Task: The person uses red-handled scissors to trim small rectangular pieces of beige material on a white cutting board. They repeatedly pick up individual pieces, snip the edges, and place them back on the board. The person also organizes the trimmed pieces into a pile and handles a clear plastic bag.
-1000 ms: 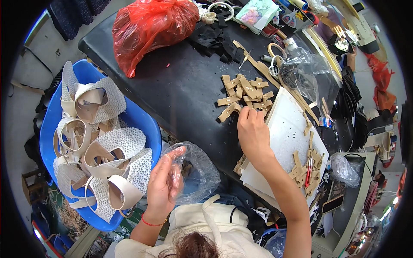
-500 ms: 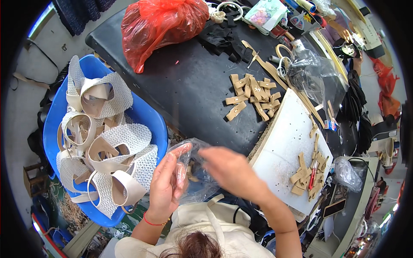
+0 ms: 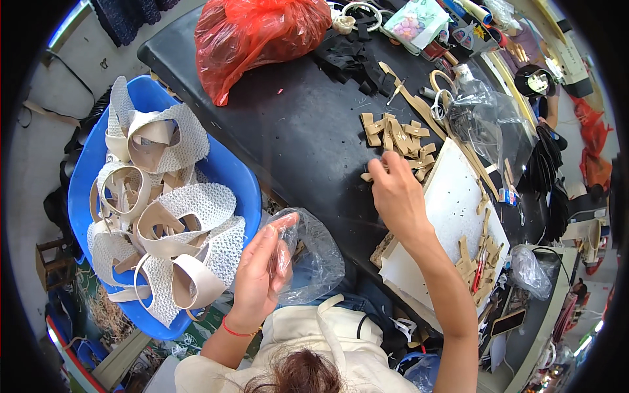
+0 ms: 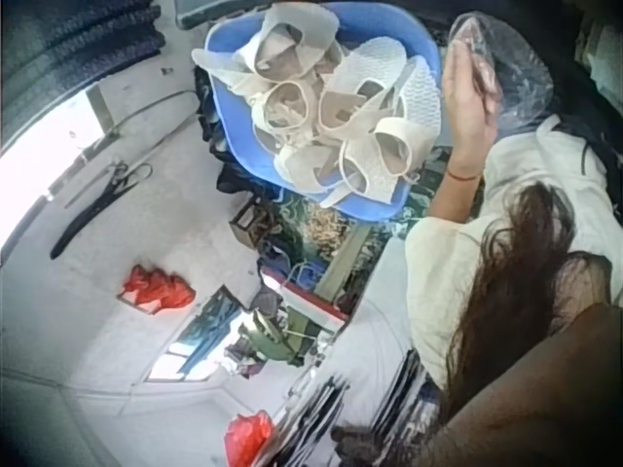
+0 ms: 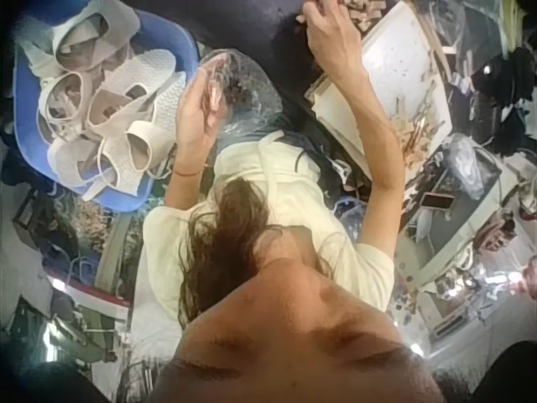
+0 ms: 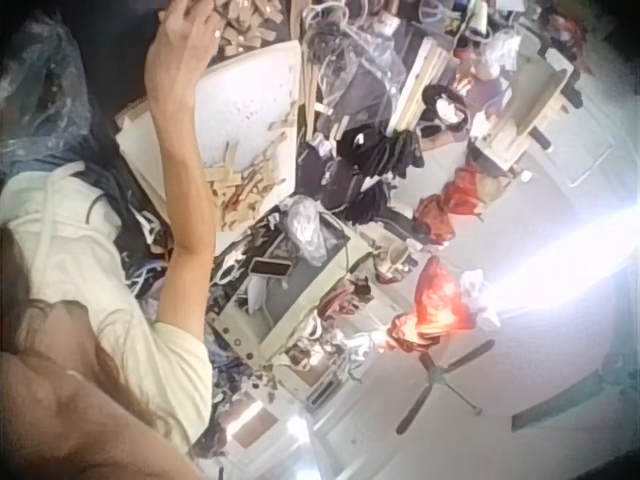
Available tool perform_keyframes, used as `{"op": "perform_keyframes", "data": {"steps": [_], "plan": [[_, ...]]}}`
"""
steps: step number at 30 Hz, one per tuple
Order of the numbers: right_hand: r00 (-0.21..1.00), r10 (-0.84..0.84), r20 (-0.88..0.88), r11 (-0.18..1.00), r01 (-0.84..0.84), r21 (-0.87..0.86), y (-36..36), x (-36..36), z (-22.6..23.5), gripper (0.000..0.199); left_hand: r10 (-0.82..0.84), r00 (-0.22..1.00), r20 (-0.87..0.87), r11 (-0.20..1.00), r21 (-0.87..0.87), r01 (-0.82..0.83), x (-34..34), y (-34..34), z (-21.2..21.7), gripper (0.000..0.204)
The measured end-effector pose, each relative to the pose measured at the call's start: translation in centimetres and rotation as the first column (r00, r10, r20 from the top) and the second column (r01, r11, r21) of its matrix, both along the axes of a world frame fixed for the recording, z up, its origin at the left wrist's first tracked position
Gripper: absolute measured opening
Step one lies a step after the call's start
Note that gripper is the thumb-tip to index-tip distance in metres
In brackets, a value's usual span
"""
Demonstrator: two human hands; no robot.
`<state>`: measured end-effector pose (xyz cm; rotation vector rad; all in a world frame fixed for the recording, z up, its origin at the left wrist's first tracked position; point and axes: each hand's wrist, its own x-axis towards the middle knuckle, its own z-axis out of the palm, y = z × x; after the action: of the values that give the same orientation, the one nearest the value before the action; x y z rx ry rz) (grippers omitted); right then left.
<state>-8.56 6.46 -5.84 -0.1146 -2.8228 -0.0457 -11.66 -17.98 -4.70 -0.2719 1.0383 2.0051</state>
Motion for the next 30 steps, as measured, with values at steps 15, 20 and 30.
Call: {"op": "perform_keyframes", "data": {"steps": [15, 20, 30], "plan": [[0.989, -0.14, -0.054, 0.863, 0.095, -0.496, -2.7, 0.0, 2.2, 0.031, 0.02, 0.998, -0.053, 0.999, -0.037, -0.022, 0.3, -0.2, 0.8, 0.037], [0.972, -0.23, 0.048, 0.966, 0.234, -0.112, 3.4, -1.6, -0.7, 0.035, -0.013, 0.999, -0.033, 1.0, 0.014, 0.014, 0.5, 0.3, 0.4, 0.037], [0.943, 0.193, 0.271, 0.461, 0.156, -0.874, -3.5, 3.5, 8.0, 0.036, 0.014, 1.0, -0.004, 1.0, -0.022, -0.014, 0.0, -0.4, 0.1, 0.036]]}}
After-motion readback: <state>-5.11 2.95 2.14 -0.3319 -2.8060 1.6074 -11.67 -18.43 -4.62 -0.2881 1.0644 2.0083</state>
